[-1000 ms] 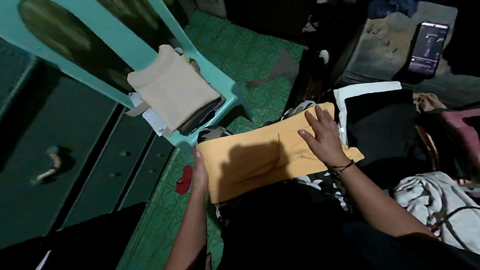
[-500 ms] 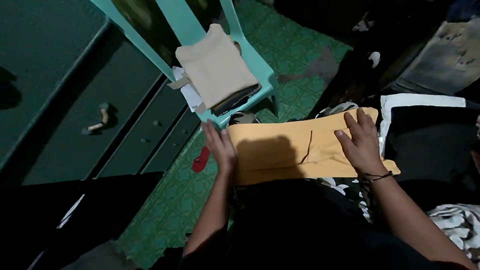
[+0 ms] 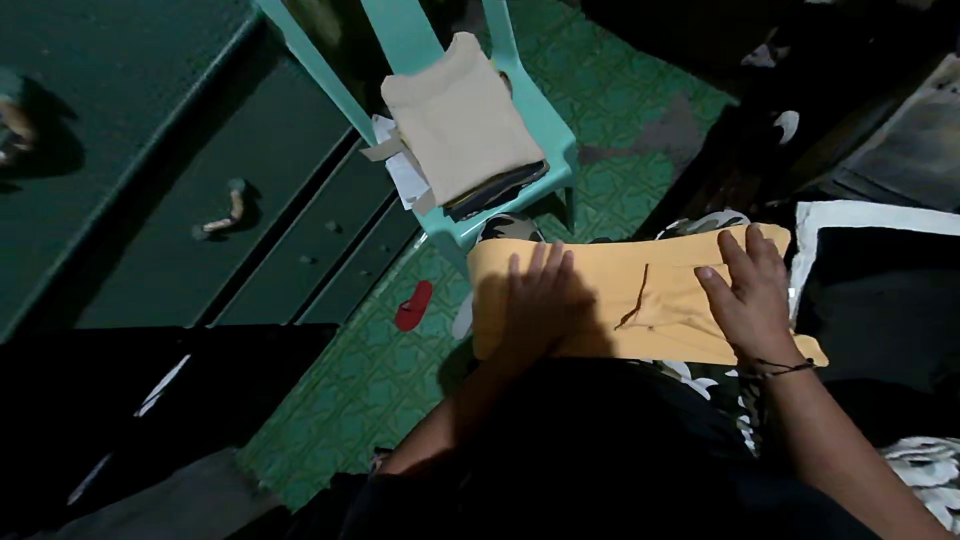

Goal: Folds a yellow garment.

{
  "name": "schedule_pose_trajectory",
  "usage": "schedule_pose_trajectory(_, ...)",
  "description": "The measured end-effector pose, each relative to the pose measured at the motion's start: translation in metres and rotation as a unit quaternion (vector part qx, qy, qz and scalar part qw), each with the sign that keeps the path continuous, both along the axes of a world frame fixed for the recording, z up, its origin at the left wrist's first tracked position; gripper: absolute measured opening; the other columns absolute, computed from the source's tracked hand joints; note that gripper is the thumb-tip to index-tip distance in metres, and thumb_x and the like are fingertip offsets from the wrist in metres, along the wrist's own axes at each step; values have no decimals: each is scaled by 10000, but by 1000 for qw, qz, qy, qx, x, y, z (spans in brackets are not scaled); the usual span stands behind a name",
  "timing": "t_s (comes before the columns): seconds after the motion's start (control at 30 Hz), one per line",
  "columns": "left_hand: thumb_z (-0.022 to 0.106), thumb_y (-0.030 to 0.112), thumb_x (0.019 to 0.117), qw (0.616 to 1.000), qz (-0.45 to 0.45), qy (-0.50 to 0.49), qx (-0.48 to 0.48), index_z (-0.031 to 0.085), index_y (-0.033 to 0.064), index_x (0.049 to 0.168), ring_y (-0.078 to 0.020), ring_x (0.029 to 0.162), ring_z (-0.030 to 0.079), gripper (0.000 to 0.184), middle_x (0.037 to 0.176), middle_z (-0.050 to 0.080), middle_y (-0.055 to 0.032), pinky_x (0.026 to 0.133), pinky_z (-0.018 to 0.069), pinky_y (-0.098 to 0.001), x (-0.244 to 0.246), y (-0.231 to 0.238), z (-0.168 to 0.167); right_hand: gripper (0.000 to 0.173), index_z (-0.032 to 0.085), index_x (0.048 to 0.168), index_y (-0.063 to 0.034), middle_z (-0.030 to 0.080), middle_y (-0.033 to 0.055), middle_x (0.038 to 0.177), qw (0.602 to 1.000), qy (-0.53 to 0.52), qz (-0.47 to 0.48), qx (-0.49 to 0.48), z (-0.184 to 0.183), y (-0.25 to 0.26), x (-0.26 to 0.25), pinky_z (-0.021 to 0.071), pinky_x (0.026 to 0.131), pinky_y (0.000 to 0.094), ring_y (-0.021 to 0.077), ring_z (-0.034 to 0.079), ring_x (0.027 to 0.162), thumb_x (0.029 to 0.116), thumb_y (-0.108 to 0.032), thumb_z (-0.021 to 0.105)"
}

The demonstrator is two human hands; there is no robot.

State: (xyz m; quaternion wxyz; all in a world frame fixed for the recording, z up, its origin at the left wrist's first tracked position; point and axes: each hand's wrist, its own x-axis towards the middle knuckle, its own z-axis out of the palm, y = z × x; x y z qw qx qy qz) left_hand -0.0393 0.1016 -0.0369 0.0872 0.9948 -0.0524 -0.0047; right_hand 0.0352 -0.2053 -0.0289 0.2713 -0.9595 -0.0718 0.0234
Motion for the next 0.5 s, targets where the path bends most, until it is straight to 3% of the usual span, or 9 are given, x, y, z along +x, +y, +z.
schedule_pose_trajectory(0.07, 363, 601, 1043, 998, 61, -25, -16, 342, 164, 1607, -329, 1577, 137, 714, 1698, 240, -37, 1193, 79, -734, -4, 19, 5, 739, 435, 1572, -232, 207, 150, 1697, 1000, -1, 0, 1, 0, 2, 0, 171, 1218, 668, 408, 163, 1559, 994, -690, 391)
schedule_pose_trajectory(0.13, 374, 558, 1057, 991, 111, -30, -63, 337, 150, 1608, -410, 1563, 129, 686, 1704, 209, -76, 1168, 172, -737, -3, 40, 9, 741, 438, 1570, -224, 206, 158, 1696, 1000, -8, 1, 0, -1, 3, 0, 174, 1217, 666, 416, 168, 1556, 994, -688, 390)
schedule_pose_trajectory(0.2, 297, 545, 1077, 978, 141, -6, -154, 227, 144, 1643, -377, 1577, 59, 697, 1727, 77, -83, 1213, 180, -657, -3, 60, 7, 747, 435, 1573, -220, 209, 164, 1694, 1000, -11, 2, 2, 0, 2, -1, 175, 1215, 666, 423, 165, 1555, 994, -689, 388)
schedule_pose_trajectory(0.27, 287, 508, 1086, 951, 142, -27, -273, 214, 83, 1637, -307, 1586, 81, 699, 1723, 72, -120, 1275, 151, -539, -3, 76, 0, 739, 434, 1573, -220, 216, 164, 1691, 1000, -9, 3, 4, 1, 2, -1, 173, 1214, 670, 418, 165, 1555, 996, -680, 395)
schedule_pose_trajectory(0.37, 228, 516, 1084, 893, 153, -27, -423, 132, 4, 1629, -284, 1587, 77, 754, 1705, 71, -204, 1291, 111, -476, 1, 94, -18, 733, 439, 1570, -211, 224, 164, 1689, 1000, -12, 3, 4, 0, 2, 0, 172, 1211, 676, 414, 169, 1555, 999, -669, 400)
schedule_pose_trajectory(0.43, 148, 538, 1083, 852, 214, 49, -475, 37, 59, 1646, -224, 1586, 94, 747, 1716, 49, -157, 1289, 123, -446, -1, 98, -12, 732, 428, 1576, -217, 213, 152, 1695, 1000, -7, -3, -2, 0, 3, -1, 171, 1210, 677, 416, 163, 1556, 1001, -669, 391)
schedule_pose_trajectory(0.5, 120, 599, 1070, 790, 316, 115, -513, 133, 188, 1657, -211, 1532, 287, 716, 1683, 253, -99, 1242, 267, -495, -9, 94, -4, 727, 416, 1584, -239, 208, 122, 1702, 1000, -2, -11, -3, 0, 3, -2, 167, 1215, 672, 399, 154, 1562, 1000, -671, 393)
